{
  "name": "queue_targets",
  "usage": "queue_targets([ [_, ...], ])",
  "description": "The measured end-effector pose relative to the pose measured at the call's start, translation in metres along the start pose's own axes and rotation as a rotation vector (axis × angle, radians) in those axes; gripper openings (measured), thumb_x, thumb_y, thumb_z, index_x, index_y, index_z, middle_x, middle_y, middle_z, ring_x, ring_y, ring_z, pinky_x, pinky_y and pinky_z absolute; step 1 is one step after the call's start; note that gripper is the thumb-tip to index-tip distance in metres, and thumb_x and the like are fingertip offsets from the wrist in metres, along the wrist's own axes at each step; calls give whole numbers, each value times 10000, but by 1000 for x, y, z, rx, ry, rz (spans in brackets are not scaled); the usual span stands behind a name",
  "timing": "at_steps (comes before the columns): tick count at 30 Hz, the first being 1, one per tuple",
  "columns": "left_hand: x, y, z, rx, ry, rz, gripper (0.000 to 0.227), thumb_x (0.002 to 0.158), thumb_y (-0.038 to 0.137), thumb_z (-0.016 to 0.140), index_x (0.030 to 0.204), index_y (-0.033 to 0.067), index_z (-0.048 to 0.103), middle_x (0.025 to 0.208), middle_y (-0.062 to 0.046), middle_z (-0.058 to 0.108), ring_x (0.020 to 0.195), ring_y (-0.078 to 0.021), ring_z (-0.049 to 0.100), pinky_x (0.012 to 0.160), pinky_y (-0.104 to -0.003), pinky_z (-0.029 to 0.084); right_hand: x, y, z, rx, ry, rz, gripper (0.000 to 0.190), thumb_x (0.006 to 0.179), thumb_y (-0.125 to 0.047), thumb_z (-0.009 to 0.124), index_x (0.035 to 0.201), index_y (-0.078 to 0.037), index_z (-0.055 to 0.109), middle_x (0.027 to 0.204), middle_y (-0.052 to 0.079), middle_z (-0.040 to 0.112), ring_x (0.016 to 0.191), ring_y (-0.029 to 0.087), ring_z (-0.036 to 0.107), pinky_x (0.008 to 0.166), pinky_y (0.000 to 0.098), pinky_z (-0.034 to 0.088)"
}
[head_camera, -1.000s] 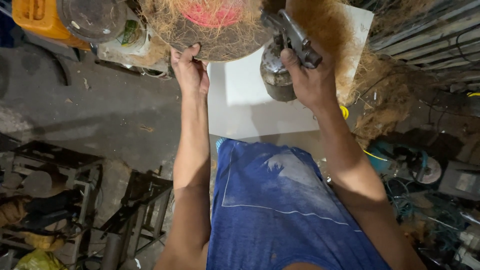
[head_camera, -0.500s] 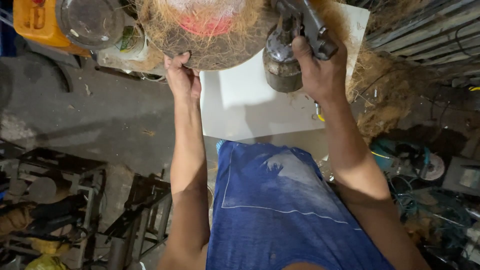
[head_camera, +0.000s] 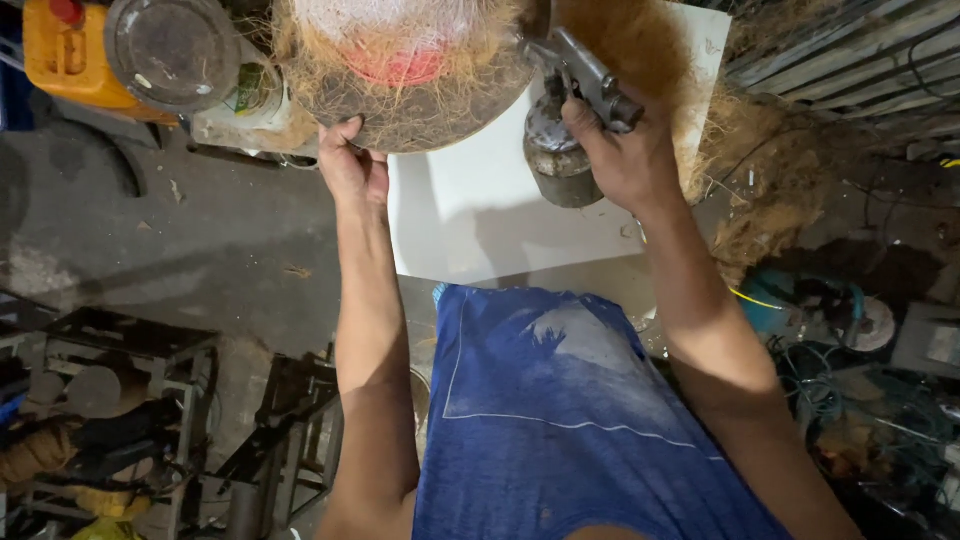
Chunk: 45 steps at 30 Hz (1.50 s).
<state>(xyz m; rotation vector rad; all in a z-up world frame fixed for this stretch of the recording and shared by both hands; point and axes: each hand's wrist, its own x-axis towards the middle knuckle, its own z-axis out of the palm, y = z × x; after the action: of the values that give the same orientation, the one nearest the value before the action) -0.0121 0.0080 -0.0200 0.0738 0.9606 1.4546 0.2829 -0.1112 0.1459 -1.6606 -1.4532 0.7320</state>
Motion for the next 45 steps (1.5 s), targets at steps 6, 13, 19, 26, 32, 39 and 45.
queue_targets([
  [6,11,-2,-10,67,18,-30,655,618,-70,605,1187,148,364,705,-21,422,550,-186,430,443,-324,390,-1,6,0,20,-27,48,458,991,-507,569,1138,-86,671,1024,80,699,1005,252,671,793,383,530],
  [13,87,-68,-143,83,-65,-59,635,756,16,675,1342,249,606,1271,-244,646,1061,-481,705,906,-625,622,-25,20,-1,74,2,206,371,1034,-310,702,740,-99,626,548,56,527,574,170,566,635,336,480],
  [19,127,-130,-286,116,176,-146,690,721,26,708,1372,234,614,1364,-292,552,1157,-568,593,935,-654,545,-39,33,7,46,-61,399,376,980,-411,708,749,-132,608,520,31,546,566,134,586,622,308,483],
  [26,122,-143,-302,345,266,-110,398,849,100,574,1235,192,606,1018,-198,666,898,-349,646,866,-586,522,-46,44,31,84,-97,409,308,1000,-361,684,834,-102,685,532,61,544,567,150,576,609,319,476],
  [32,88,-156,-256,816,254,159,812,753,-9,732,1488,73,395,1353,-281,558,1171,-424,613,879,-490,565,-50,61,53,54,-96,405,262,946,-341,744,840,-114,671,553,57,541,603,126,556,611,310,468],
  [39,-10,-177,-235,987,518,305,847,812,-18,764,1507,77,290,1355,-220,368,1249,-390,459,1092,-500,384,-52,72,55,75,-105,374,270,975,-309,709,852,-68,705,567,130,580,582,189,615,586,332,495],
  [45,-30,-205,-187,526,619,-151,779,819,57,700,1439,-11,233,1074,-231,479,663,-243,552,556,-381,501,-47,71,59,83,-127,354,278,999,-311,674,878,-63,710,573,129,572,606,189,628,596,331,507],
])
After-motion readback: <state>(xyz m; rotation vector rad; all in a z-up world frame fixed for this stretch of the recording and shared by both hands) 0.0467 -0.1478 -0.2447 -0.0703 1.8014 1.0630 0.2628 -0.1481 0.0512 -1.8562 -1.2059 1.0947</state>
